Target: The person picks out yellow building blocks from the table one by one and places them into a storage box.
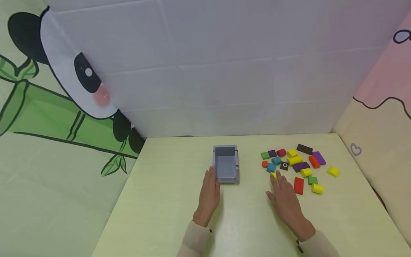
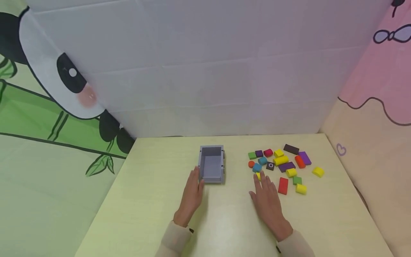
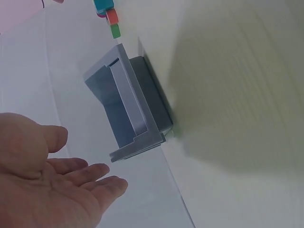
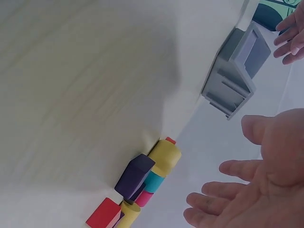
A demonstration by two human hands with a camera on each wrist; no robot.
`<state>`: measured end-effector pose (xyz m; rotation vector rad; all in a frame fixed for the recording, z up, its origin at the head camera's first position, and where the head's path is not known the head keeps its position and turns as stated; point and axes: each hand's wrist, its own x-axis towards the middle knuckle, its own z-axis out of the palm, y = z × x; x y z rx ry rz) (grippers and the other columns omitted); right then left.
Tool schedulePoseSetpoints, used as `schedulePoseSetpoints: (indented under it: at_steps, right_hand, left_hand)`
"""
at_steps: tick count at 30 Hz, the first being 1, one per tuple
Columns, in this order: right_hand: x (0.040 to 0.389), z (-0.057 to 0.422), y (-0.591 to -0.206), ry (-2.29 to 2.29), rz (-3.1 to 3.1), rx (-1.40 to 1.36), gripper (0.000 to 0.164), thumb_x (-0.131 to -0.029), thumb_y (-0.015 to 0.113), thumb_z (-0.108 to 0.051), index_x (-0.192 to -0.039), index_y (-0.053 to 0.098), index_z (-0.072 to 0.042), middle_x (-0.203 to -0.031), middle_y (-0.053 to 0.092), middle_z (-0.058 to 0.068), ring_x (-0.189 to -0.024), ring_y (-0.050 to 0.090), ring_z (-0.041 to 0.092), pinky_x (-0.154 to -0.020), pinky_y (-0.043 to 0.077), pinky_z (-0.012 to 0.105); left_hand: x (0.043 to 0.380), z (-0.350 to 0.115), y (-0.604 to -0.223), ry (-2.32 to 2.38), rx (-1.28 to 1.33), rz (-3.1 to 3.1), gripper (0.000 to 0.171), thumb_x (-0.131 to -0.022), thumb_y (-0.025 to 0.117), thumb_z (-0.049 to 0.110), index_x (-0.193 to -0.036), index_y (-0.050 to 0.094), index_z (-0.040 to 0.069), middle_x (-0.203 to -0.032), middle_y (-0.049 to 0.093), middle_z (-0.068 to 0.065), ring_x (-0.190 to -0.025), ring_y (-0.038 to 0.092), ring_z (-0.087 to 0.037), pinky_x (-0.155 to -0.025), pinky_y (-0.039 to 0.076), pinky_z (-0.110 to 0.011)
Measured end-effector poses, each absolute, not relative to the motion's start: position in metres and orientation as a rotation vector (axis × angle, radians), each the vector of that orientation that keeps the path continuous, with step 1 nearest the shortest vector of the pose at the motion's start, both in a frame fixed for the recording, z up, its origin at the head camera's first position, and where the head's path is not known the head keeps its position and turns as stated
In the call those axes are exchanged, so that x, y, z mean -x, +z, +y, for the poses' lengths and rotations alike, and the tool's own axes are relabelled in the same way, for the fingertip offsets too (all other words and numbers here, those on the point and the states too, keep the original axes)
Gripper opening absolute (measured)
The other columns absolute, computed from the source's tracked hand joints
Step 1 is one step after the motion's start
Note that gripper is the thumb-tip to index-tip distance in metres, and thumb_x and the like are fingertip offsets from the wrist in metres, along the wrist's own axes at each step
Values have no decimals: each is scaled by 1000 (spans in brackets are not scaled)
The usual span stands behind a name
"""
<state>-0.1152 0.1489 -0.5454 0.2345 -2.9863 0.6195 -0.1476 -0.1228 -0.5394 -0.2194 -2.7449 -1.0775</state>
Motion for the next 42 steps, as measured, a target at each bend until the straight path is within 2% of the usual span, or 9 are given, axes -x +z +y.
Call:
schedulePoseSetpoints:
  at_steps: [8, 14, 25, 36, 42]
  right_hand:
    - [127, 155, -551, 641, -2950, -240, 68, -100, 72, -11, -158, 41, 5, -166, 33, 32, -147, 37, 56, -119, 35, 69]
    - [138, 158, -553, 682, -2965, -248, 64, -102, 69, -9, -158, 42, 5, -165, 34, 32, -147, 39, 54, -116, 39, 68]
    - [153, 162, -557, 761, -2975, -239, 57, -104, 66, -7, -156, 45, 6, -163, 36, 33, -146, 40, 54, -115, 40, 68]
    - [170, 170, -564, 778, -3008, -247, 55, -104, 65, -4, -154, 46, 7, -162, 37, 34, -145, 41, 56, -115, 39, 69]
    - [182, 173, -562, 757, -3041, -253, 54, -103, 66, -2, -152, 48, 10, -159, 39, 37, -142, 44, 56, -113, 41, 68]
  left_hand:
    - [155, -123, -539, -1136, 221, -2688, 52, -110, 51, 3, -155, 36, -17, -161, 37, -37, -150, 34, -55, -124, 31, -63]
    - [161, -122, -540, -1186, 192, -2671, 52, -108, 52, 0, -155, 36, -16, -160, 38, -37, -150, 34, -55, -124, 31, -63]
    - [174, -120, -550, -1156, 183, -2614, 51, -105, 56, -4, -153, 43, -14, -156, 44, -37, -144, 43, -55, -122, 36, -61]
    - [184, -112, -550, -1085, 128, -2650, 47, -102, 59, -7, -148, 50, -14, -155, 47, -34, -143, 48, -49, -118, 43, -57]
    - [193, -108, -550, -994, 64, -2671, 42, -100, 61, -9, -142, 59, -11, -152, 54, -29, -136, 56, -46, -112, 49, -55]
